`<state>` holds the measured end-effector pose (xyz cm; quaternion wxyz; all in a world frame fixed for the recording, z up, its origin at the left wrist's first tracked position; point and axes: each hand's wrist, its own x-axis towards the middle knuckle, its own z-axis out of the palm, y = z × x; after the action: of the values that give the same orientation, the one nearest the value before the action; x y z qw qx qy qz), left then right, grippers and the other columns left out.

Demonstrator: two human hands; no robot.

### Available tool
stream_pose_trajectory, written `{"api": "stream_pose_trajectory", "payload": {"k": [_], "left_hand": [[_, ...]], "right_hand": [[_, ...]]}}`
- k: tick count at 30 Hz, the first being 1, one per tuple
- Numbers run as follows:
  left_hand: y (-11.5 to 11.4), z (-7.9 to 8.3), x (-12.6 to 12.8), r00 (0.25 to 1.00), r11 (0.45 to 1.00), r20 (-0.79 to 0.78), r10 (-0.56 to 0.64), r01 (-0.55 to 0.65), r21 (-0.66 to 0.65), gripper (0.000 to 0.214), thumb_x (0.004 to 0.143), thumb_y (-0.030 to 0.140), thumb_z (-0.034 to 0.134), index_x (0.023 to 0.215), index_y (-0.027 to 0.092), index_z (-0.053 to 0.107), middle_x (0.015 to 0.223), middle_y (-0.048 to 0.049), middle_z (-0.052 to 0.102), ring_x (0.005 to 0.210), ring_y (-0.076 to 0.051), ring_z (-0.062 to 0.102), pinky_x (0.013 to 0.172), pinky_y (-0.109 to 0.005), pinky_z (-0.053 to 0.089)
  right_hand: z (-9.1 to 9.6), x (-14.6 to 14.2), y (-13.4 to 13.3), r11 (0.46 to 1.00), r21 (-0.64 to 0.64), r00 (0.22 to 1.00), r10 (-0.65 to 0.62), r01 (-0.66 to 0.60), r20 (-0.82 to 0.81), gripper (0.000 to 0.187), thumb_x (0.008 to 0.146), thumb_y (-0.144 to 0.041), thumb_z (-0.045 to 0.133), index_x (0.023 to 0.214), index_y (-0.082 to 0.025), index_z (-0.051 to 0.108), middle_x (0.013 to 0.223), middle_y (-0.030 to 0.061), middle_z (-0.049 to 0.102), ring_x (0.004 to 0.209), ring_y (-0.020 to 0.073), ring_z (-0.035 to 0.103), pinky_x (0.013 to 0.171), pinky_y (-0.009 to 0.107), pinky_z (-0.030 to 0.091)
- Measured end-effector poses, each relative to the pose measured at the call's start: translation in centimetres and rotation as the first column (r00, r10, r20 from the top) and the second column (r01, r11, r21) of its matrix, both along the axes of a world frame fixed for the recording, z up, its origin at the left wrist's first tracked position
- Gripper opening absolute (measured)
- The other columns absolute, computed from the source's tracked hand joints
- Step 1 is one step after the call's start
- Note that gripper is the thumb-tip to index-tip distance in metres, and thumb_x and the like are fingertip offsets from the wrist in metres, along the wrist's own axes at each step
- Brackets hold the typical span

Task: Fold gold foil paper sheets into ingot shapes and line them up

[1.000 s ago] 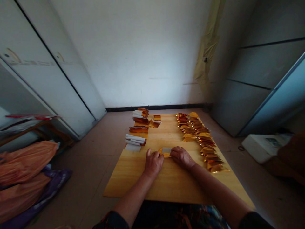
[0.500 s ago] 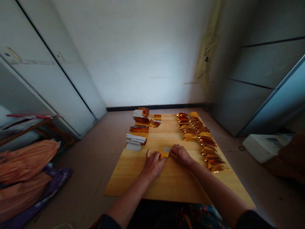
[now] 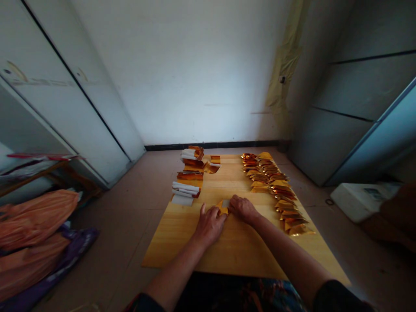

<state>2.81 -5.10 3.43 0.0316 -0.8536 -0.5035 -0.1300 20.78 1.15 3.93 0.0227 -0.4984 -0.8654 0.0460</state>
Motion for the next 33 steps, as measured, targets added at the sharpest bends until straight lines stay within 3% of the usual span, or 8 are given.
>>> {"api": "stream_pose_trajectory", "payload": {"k": [5, 9, 16, 20, 24, 29, 33], "left_hand": [[-0.1, 0.2, 0.4, 1.0, 1.0, -0.012, 0.02, -0.02, -0.006, 0.037, 0.087, 0.021, 0.047, 0.121, 0.035, 0.052, 0.099, -0.0041, 0.06, 0.096, -0.02, 0.055, 0.105, -0.057, 0.021], [-0.3, 0.3, 0.8, 0.999, 0.999, -0.012, 0.046, -0.046, -0.019, 0.032, 0.087, 0.026, 0.048, 0.117, 0.033, 0.056, 0.098, -0.0059, 0.059, 0.1, -0.023, 0.053, 0.104, -0.058, 0.023], [-0.6, 0.1, 1.3, 0.996, 0.996, 0.013, 0.086, -0.086, -0.02, 0.029, 0.083, 0.03, 0.056, 0.112, 0.033, 0.059, 0.102, -0.0059, 0.058, 0.105, -0.023, 0.05, 0.103, -0.059, 0.022], [-0.6, 0.1, 1.4, 0.995, 0.995, 0.02, 0.097, -0.096, -0.013, 0.029, 0.081, 0.03, 0.059, 0.11, 0.031, 0.059, 0.102, -0.0062, 0.057, 0.105, -0.024, 0.051, 0.103, -0.06, 0.021], [-0.7, 0.2, 1.4, 0.994, 0.995, 0.046, 0.099, -0.098, -0.009, 0.028, 0.08, 0.031, 0.06, 0.109, 0.032, 0.06, 0.104, -0.0064, 0.057, 0.107, -0.024, 0.049, 0.104, -0.062, 0.017], [-0.5, 0.7, 1.0, 0.995, 0.995, 0.054, 0.089, -0.087, -0.042, 0.027, 0.08, 0.032, 0.061, 0.106, 0.034, 0.061, 0.103, -0.0052, 0.059, 0.105, -0.024, 0.05, 0.105, -0.062, 0.013], [0.7, 1.0, 0.0, 0.994, 0.997, 0.08, 0.072, -0.07, -0.03, 0.013, 0.081, 0.031, 0.058, 0.091, 0.031, 0.066, 0.104, -0.0039, 0.062, 0.113, -0.025, 0.048, 0.104, -0.062, 0.011]], "right_hand": [[0.4, -0.1, -0.1, 1.0, -0.016, 1.0, -0.007, 0.007, 0.004, 0.021, 0.094, -0.03, 0.042, 0.095, -0.017, 0.059, 0.097, 0.0078, 0.061, 0.085, 0.0152, 0.06, 0.068, 0.023, 0.039], [0.7, -0.1, -0.2, 0.999, -0.031, 0.999, -0.011, 0.01, -0.032, 0.021, 0.093, -0.034, 0.045, 0.092, -0.018, 0.059, 0.096, 0.0067, 0.06, 0.082, 0.0142, 0.059, 0.067, 0.022, 0.039], [-0.3, 1.0, 0.3, 0.995, -0.088, 0.948, -0.081, 0.056, -0.308, 0.006, 0.082, -0.019, 0.056, 0.084, -0.017, 0.06, 0.089, 0.0032, 0.058, 0.077, 0.0114, 0.055, 0.068, 0.02, 0.039], [-0.9, 1.2, 0.8, 0.987, -0.138, 0.912, -0.131, 0.083, -0.389, 0.011, 0.075, -0.013, 0.057, 0.085, -0.015, 0.062, 0.088, 0.0034, 0.059, 0.079, 0.0121, 0.055, 0.069, 0.02, 0.04], [-1.1, 1.0, 0.8, 0.985, -0.138, 0.905, -0.152, 0.105, -0.397, 0.015, 0.072, -0.02, 0.063, 0.086, -0.016, 0.063, 0.088, 0.0033, 0.06, 0.075, 0.0131, 0.054, 0.067, 0.022, 0.041], [-0.9, 1.1, 1.0, 0.989, -0.119, 0.918, -0.131, 0.093, -0.373, 0.021, 0.073, -0.011, 0.054, 0.09, -0.016, 0.065, 0.093, 0.0045, 0.061, 0.083, 0.0139, 0.056, 0.073, 0.022, 0.042], [-0.2, 0.7, 0.0, 0.997, -0.065, 0.958, -0.064, 0.048, -0.278, 0.02, 0.078, -0.012, 0.051, 0.091, -0.016, 0.066, 0.096, 0.0068, 0.061, 0.09, 0.0149, 0.057, 0.078, 0.022, 0.042]]}}
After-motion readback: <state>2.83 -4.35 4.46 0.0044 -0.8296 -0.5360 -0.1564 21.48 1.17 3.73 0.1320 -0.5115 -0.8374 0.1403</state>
